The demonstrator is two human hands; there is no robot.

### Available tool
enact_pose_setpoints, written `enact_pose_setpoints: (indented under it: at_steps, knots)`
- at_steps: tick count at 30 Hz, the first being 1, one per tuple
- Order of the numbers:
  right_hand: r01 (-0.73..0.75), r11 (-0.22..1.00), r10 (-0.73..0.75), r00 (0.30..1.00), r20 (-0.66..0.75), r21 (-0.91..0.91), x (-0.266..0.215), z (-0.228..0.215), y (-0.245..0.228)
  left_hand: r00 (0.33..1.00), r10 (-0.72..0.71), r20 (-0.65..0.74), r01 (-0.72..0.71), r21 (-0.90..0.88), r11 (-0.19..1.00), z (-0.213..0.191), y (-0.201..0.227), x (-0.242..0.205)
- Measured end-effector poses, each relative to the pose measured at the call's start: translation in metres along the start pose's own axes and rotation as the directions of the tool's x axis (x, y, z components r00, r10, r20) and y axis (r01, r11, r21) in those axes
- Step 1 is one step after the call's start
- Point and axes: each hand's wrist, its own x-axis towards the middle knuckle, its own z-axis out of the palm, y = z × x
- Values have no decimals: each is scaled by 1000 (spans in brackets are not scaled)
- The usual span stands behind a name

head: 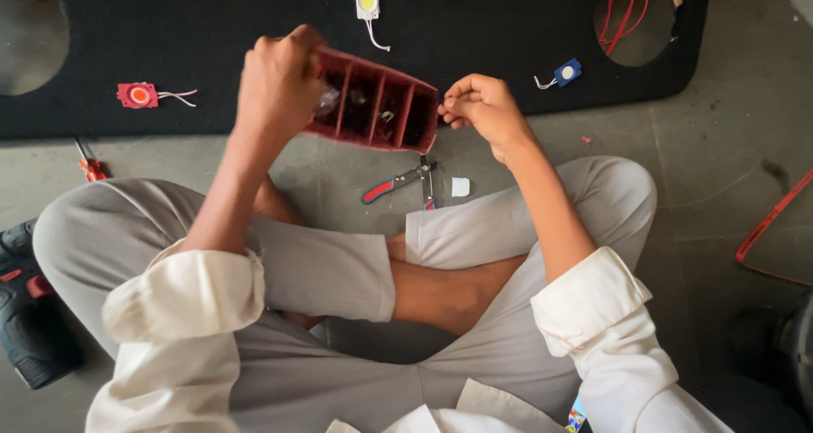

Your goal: The person sits on the floor and installs electrical components onto a black panel. They use a cordless drill to secure a white LED module, a red switch, and a blue switch to the panel, handling screws and tools throughout the process.

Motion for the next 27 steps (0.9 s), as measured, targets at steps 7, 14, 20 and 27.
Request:
enact_pose_setpoints:
  at_steps: [7,14,20,27]
  knots:
    - [-52,984,22,985,168,172,-11,10,-14,945,-216,246,134,314,940,-42,-47,-15]
    - [86,992,-98,987,124,95,-23,42,-33,991,119,53,-123,91,988,-49,-30,-18]
    - [515,764,-564,825,-16,-388,-53,93,-56,843,-113,526,516,-850,-106,61,81,-43]
    - [652,601,-735,678,2,-461,-67,94,-70,664,-260,700,517,-682,-517,92,56,-44]
